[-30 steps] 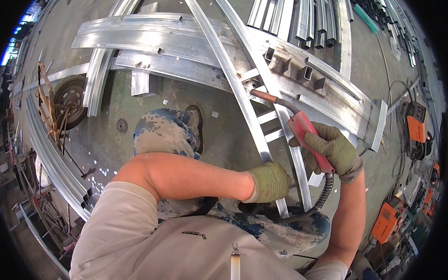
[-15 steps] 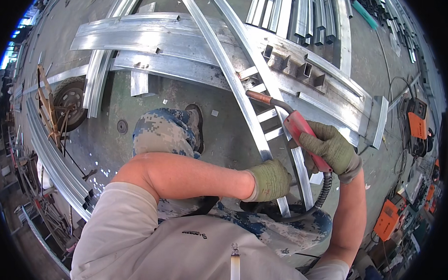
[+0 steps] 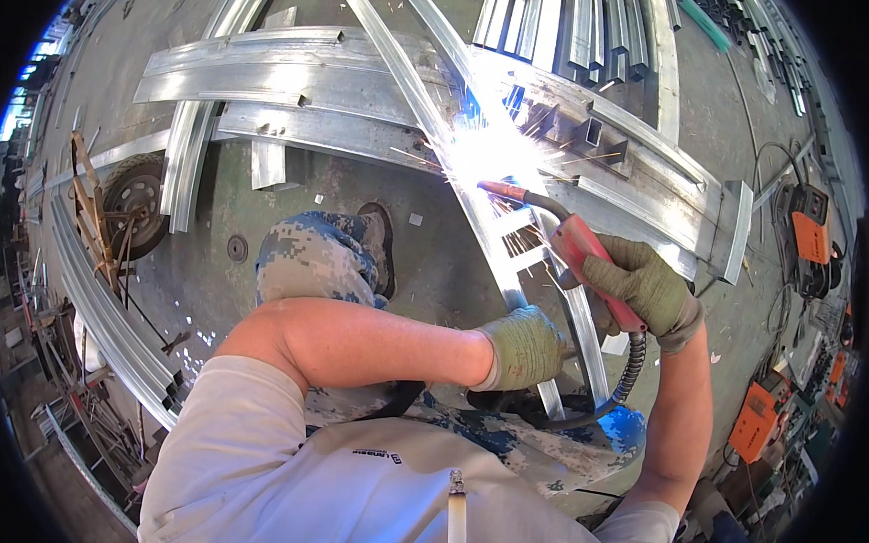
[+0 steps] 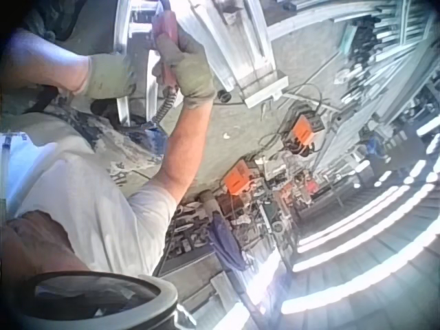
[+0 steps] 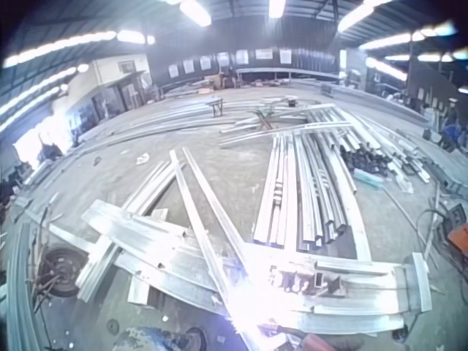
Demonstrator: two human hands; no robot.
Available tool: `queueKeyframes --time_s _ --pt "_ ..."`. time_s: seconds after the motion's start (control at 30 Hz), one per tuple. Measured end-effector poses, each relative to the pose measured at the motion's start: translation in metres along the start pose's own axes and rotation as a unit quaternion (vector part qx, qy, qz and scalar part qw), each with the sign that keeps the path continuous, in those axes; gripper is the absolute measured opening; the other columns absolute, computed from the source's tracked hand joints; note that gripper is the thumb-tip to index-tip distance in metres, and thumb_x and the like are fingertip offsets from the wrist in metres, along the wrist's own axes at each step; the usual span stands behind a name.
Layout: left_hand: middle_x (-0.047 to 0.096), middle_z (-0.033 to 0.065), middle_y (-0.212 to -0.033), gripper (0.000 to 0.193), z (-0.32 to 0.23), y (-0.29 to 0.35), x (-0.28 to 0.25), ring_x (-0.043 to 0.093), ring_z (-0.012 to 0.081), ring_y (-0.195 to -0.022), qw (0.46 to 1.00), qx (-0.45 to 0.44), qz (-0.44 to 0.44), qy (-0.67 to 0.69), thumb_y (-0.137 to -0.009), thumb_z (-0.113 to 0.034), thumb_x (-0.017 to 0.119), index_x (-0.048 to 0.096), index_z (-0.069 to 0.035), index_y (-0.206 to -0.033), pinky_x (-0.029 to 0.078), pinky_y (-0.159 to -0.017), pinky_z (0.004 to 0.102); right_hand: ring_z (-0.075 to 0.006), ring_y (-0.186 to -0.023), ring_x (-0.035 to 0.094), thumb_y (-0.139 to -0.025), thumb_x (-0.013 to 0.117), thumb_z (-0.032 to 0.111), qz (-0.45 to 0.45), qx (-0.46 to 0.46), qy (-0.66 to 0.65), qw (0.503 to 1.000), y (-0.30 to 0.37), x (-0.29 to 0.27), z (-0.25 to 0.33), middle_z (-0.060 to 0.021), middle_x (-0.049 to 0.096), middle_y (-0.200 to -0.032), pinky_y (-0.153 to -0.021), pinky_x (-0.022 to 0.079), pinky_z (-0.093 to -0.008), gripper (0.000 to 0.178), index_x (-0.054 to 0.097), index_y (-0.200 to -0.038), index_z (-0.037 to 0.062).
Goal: The person welds metal frame components using a welding torch, creating bright sparks and fusing joints. They reposition the frame and handle small metal pieces, placing some into a nearby bucket.
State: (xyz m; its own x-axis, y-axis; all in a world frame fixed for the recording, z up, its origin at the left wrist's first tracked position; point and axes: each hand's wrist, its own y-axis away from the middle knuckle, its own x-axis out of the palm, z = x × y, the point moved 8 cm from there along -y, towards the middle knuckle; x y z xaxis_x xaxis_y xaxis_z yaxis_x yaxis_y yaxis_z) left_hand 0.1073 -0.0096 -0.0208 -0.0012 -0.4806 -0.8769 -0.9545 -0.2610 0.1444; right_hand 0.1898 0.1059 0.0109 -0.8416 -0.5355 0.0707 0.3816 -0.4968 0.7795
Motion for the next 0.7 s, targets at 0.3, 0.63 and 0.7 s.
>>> queueKeyframes --time_s 0.3,0.63,0.7 --pt "0.071 0.0078 -0.099 0.021 -0.0009 -0.0007 -0.0003 0.076 0.0287 -0.087 1.0 0.02 0.0 0.0 -0.09 -0.017 0.068 0.074 -0.008 -0.108 0.059 -0.068 0.0432 -0.0088 -0.059 0.066 -0.103 0.071 0.034 -0.007 0.012 0.006 1.0 -0.0024 0.0027 0.002 -0.0079 0.077 -0.102 -0.046 0.051 -0.0243 0.049 0.063 -0.137 -0.0001" --pt "0.073 0.0073 -0.102 0.018 -0.0006 -0.0017 0.003 0.076 0.0286 -0.093 0.999 0.016 0.022 0.018 -0.091 -0.018 0.068 0.074 -0.01 -0.106 0.059 -0.073 0.0435 -0.0092 -0.06 0.067 -0.102 0.073 0.035 0.007 0.014 0.019 1.0 0.0002 0.0007 -0.0018 -0.0081 0.077 -0.102 -0.046 0.052 -0.0254 0.052 0.062 -0.138 -0.0016" --pt "0.073 0.007 -0.102 0.017 -0.0002 -0.0027 0.0048 0.076 0.0286 -0.093 0.999 0.012 0.029 0.023 -0.091 -0.018 0.068 0.074 -0.011 -0.106 0.059 -0.073 0.0436 -0.0094 -0.06 0.068 -0.102 0.073 0.035 0.006 0.012 0.022 1.0 -0.0007 0.0 -0.0024 -0.0083 0.077 -0.102 -0.045 0.053 -0.0257 0.052 0.062 -0.138 -0.0018"
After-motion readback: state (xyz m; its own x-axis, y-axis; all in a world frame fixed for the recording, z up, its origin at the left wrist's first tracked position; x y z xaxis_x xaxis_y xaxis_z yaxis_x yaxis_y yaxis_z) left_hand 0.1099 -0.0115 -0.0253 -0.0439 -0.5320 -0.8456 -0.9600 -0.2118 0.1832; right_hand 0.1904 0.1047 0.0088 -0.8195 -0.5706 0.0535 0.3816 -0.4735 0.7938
